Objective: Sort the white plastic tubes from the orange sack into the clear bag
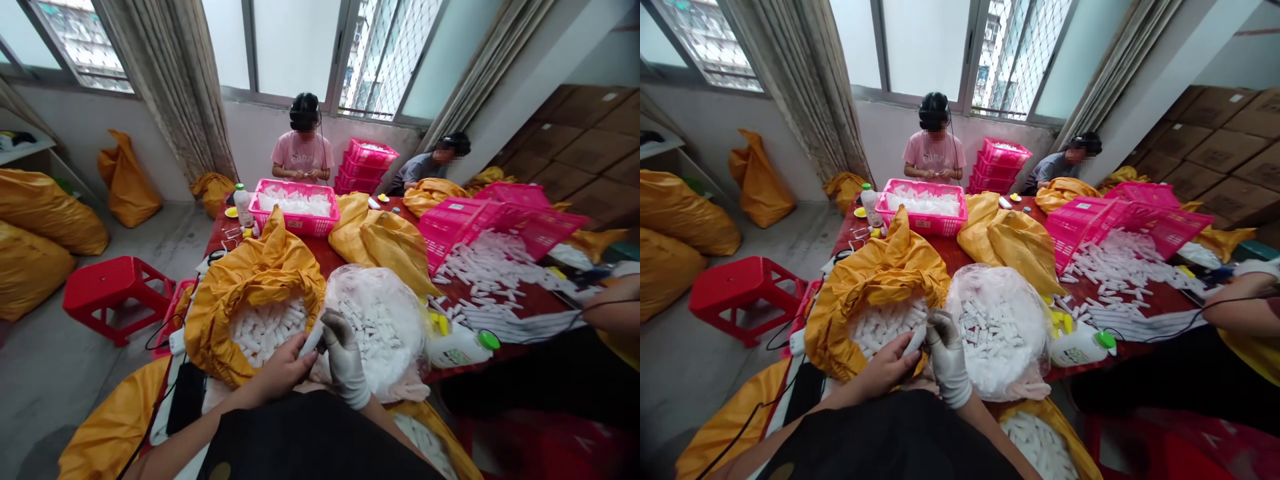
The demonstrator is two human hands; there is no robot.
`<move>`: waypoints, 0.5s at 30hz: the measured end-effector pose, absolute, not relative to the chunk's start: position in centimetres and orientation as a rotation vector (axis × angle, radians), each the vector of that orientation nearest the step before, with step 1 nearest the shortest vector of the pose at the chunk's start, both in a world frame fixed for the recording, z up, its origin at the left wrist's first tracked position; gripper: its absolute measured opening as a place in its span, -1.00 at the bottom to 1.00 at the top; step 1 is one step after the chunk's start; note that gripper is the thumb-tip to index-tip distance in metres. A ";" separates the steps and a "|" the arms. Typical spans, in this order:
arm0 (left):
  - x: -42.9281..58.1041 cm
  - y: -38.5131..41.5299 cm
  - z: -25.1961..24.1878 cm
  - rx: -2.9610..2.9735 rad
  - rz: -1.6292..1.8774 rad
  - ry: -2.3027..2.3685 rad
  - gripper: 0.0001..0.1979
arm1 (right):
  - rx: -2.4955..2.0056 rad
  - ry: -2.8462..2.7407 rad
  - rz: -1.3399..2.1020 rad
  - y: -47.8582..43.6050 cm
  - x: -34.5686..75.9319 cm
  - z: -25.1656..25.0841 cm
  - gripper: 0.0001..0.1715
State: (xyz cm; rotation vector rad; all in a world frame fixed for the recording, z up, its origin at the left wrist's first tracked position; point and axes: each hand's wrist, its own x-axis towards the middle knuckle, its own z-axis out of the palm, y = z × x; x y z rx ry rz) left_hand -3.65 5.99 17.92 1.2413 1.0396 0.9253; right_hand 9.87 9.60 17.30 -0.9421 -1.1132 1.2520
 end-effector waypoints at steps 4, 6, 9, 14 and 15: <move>-3.6 5.9 19.2 1.578 0.850 1.299 -0.75 | -1.025 -1.045 1.340 9.7 10.3 17.9 -0.73; -3.5 5.9 19.2 1.606 0.831 1.346 -0.76 | -1.035 -1.014 1.424 9.8 10.1 18.3 -0.71; -3.1 6.1 18.5 1.606 0.869 1.356 -0.78 | -1.028 -0.911 1.504 10.0 9.8 18.5 -0.68; -2.4 6.6 17.7 1.086 0.953 1.090 -0.40 | -0.945 -0.772 1.547 10.4 10.3 18.1 -0.64; -2.1 6.7 17.6 0.936 0.937 0.991 -0.25 | -0.931 -0.755 1.542 10.4 10.4 18.0 -0.64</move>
